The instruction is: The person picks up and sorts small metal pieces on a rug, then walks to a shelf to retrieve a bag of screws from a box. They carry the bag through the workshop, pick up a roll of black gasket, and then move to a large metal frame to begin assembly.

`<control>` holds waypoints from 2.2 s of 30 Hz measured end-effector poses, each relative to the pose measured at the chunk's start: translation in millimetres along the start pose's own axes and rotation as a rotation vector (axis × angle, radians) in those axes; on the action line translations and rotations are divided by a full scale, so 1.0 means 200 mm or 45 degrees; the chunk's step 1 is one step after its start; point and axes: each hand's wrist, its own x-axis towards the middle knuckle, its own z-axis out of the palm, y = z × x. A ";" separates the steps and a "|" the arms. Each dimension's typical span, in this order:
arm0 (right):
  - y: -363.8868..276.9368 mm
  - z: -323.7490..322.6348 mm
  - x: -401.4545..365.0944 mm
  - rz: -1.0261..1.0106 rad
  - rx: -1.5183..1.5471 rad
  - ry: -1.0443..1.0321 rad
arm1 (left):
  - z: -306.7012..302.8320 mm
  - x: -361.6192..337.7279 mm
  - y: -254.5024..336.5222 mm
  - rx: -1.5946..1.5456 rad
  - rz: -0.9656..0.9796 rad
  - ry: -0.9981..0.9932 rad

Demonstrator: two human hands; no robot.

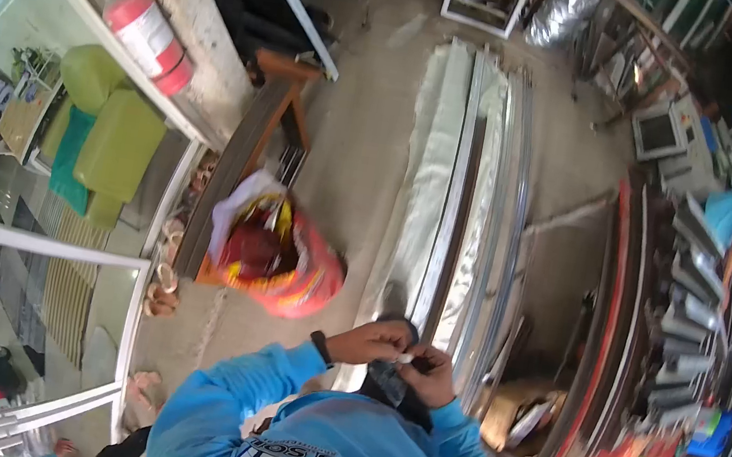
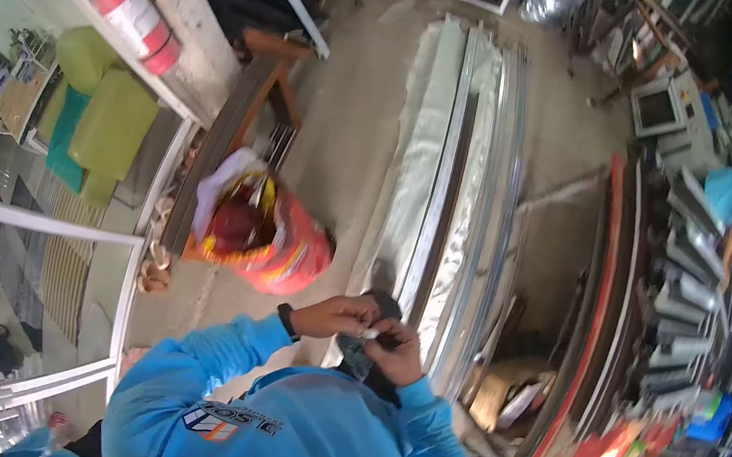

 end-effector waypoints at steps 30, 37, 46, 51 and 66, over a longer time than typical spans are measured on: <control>-1.95 0.17 5.87 0.023 0.703 0.192 | -4.77 3.16 1.76 0.757 0.646 0.585; -2.39 0.40 7.58 0.174 0.318 -0.242 | -6.04 3.57 2.22 0.817 0.560 0.988; -2.68 1.34 9.28 0.714 0.178 -0.844 | -7.75 3.42 2.67 0.669 0.549 1.287; -2.86 2.14 9.96 1.064 0.247 -0.828 | -8.56 3.16 3.05 0.629 0.488 1.418; -2.37 4.60 11.85 0.718 -0.365 -1.620 | -10.69 1.68 3.83 -0.049 0.372 1.802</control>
